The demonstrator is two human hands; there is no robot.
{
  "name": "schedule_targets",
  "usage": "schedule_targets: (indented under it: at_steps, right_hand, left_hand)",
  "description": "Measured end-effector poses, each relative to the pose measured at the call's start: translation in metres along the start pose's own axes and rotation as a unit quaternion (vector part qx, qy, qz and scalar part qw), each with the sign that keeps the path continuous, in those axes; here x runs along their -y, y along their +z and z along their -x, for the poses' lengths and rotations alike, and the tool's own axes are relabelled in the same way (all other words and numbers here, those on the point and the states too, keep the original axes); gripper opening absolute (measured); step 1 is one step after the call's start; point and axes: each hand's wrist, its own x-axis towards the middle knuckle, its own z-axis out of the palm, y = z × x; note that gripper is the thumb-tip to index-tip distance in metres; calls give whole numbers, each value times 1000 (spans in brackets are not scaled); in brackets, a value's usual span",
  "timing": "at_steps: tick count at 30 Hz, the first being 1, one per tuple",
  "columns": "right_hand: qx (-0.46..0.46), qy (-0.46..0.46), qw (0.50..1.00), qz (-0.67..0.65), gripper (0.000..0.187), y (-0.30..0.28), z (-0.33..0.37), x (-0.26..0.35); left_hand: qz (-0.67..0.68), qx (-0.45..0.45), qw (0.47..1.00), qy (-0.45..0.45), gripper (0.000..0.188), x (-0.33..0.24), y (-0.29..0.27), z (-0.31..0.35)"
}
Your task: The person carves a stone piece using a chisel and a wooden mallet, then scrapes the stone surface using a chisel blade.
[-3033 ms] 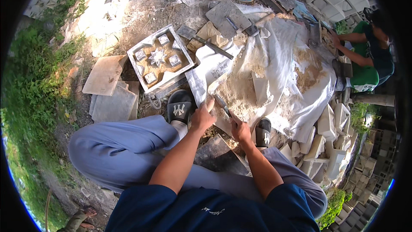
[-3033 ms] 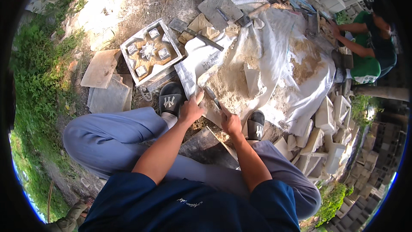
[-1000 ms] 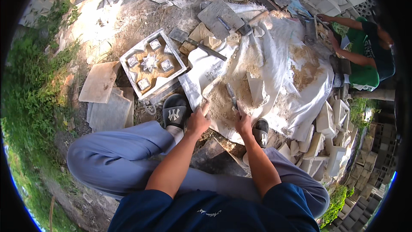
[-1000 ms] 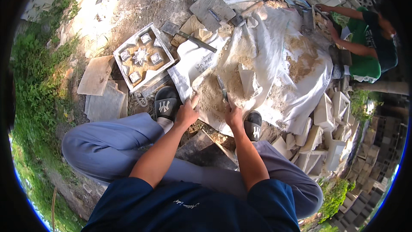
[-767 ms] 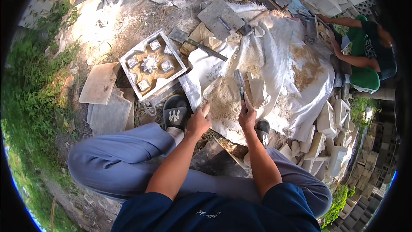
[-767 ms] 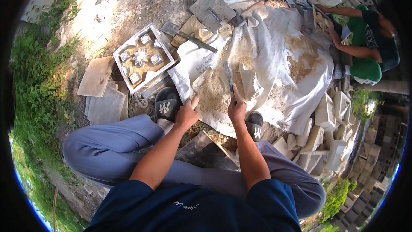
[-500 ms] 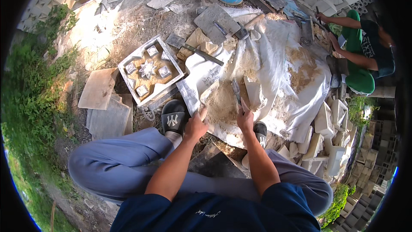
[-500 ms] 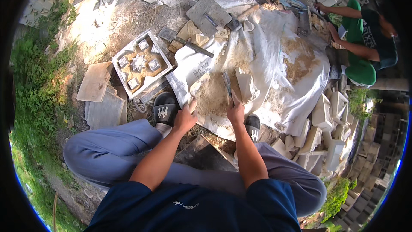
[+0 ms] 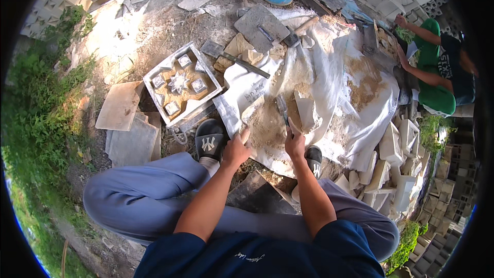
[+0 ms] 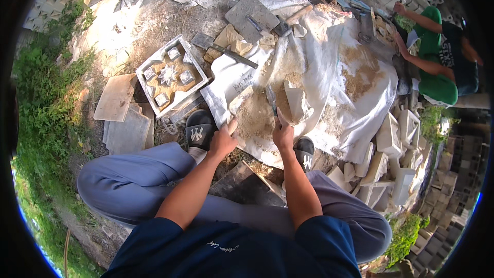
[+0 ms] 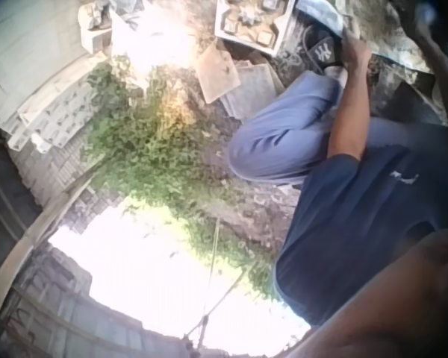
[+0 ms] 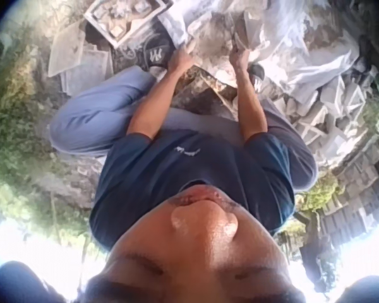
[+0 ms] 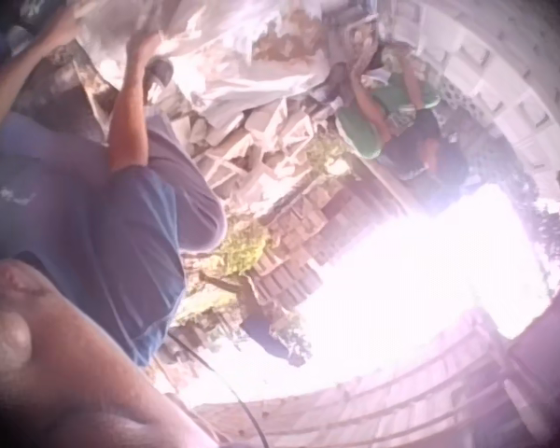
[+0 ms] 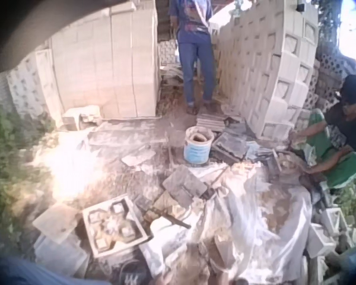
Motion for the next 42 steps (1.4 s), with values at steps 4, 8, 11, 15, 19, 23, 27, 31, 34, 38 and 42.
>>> schedule_targets:
  at_steps: [4,8,11,15,19,23,27,31,34,38,42]
  right_hand:
    - [22,96,995,1,39,-15,-3,44]
    - [-11,-39,999,-2,37,-10,22,16]
    - [37,-55,997,35,34,-4,34,-4]
    - [-1,-28,1000,10,33,-6,30,2]
    - [42,15,999,-10,34,-18,37,36]
    - [64,-8,994,93,37,-7,57,5]
    - [46,18,999,5,34,-10,42,12]
    - [-22,-71,997,-37,34,-16,41,35]
    - [63,0,998,11,37,-11,57,21]
    - [87,59,994,12,34,-6,48,15]
    - [17,-48,999,-15,34,-10,35,33]
  left_hand:
    - [22,18,999,-18,58,-7,-12,4]
    - [6,23,1000,-15,55,-5,-3,1]
    - [3,24,1000,-5,54,-6,0,-2]
    - [8,-5,1000,4,46,-1,9,-2]
    - [10,-32,999,5,45,6,6,-3]
    - [15,3,1000,18,54,-7,-3,3]
    - [35,17,999,-4,53,-12,-7,3]
    - [26,-6,1000,-13,47,-6,-3,2]
    - [27,-16,999,5,47,-4,-3,-1]
    - [34,-17,999,-6,47,2,4,-6]
    - [22,-7,1000,-11,47,-1,2,-2]
